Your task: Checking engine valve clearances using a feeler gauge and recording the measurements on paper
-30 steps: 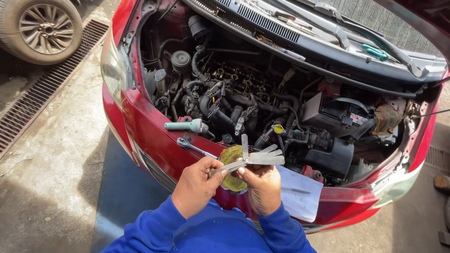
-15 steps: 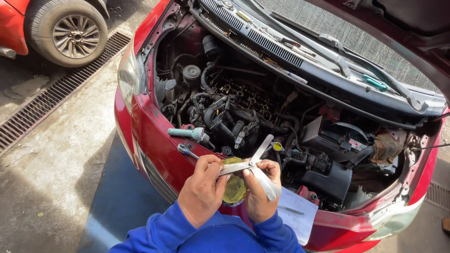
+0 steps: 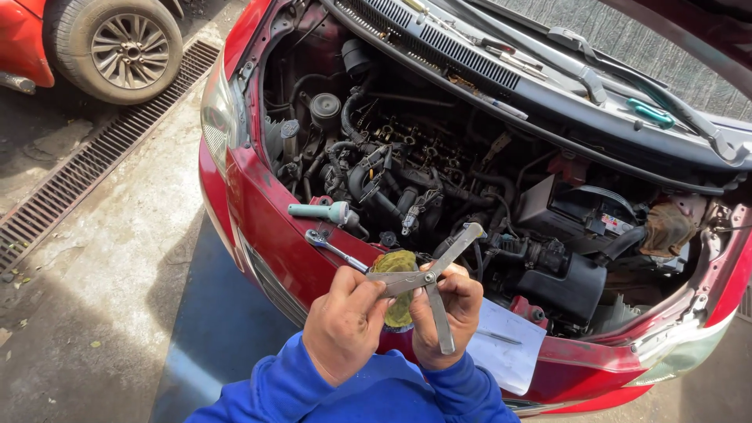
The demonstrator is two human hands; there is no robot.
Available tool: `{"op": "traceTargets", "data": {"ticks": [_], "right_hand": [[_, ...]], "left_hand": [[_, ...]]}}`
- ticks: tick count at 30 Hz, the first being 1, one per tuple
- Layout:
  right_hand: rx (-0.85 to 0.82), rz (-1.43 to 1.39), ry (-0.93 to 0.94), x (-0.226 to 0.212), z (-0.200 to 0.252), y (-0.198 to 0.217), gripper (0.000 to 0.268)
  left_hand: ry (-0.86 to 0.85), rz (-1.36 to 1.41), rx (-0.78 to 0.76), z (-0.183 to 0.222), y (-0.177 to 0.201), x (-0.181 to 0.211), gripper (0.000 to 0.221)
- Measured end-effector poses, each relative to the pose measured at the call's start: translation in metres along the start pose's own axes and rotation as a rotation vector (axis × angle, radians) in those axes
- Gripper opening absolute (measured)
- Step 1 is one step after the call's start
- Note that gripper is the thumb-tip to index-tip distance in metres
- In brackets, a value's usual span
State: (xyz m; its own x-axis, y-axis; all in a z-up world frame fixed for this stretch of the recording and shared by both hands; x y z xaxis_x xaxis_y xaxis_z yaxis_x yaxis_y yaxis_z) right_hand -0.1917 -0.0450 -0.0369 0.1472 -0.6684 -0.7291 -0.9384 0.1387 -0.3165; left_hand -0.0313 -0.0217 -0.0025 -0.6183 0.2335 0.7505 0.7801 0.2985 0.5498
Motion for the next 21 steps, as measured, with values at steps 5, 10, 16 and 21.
{"op": "traceTargets", "data": {"ticks": [5, 10, 16, 21], "right_hand": [[0.006, -0.120, -0.177, 0.013, -0.001, -0.002, 0.032], [0.074, -0.423, -0.547, 0.032, 0.006, -0.005, 0.042], [0.030, -0.427, -0.663, 0.034, 0.006, -0.010, 0.036], [-0.051, -0.485, -0.887, 0.040, 0.018, -0.011, 0.042]], "left_hand": [[-0.068, 0.071, 0.016, -0.001, 0.013, 0.012, 0.016], [0.235, 0.292, -0.107, -0.019, 0.019, -0.023, 0.020], [0.597, 0.276, -0.642, -0.015, -0.015, -0.049, 0.028], [0.533, 0.132, -0.646, -0.018, -0.019, -0.048, 0.026]]}}
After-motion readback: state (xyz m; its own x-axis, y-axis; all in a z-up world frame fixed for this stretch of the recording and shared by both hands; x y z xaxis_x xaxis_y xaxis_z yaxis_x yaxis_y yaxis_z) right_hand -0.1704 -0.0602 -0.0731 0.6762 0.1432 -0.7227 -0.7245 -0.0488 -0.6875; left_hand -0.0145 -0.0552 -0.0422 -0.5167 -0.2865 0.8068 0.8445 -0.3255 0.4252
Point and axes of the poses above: each hand's wrist, its own z-axis away from the middle knuckle, its own y-axis out of the back of the hand, x = y × z, the point moved 7 cm from there along -z, towards the middle knuckle, and after that the axes turned 7 degrees about y, right-handed, at the moved point
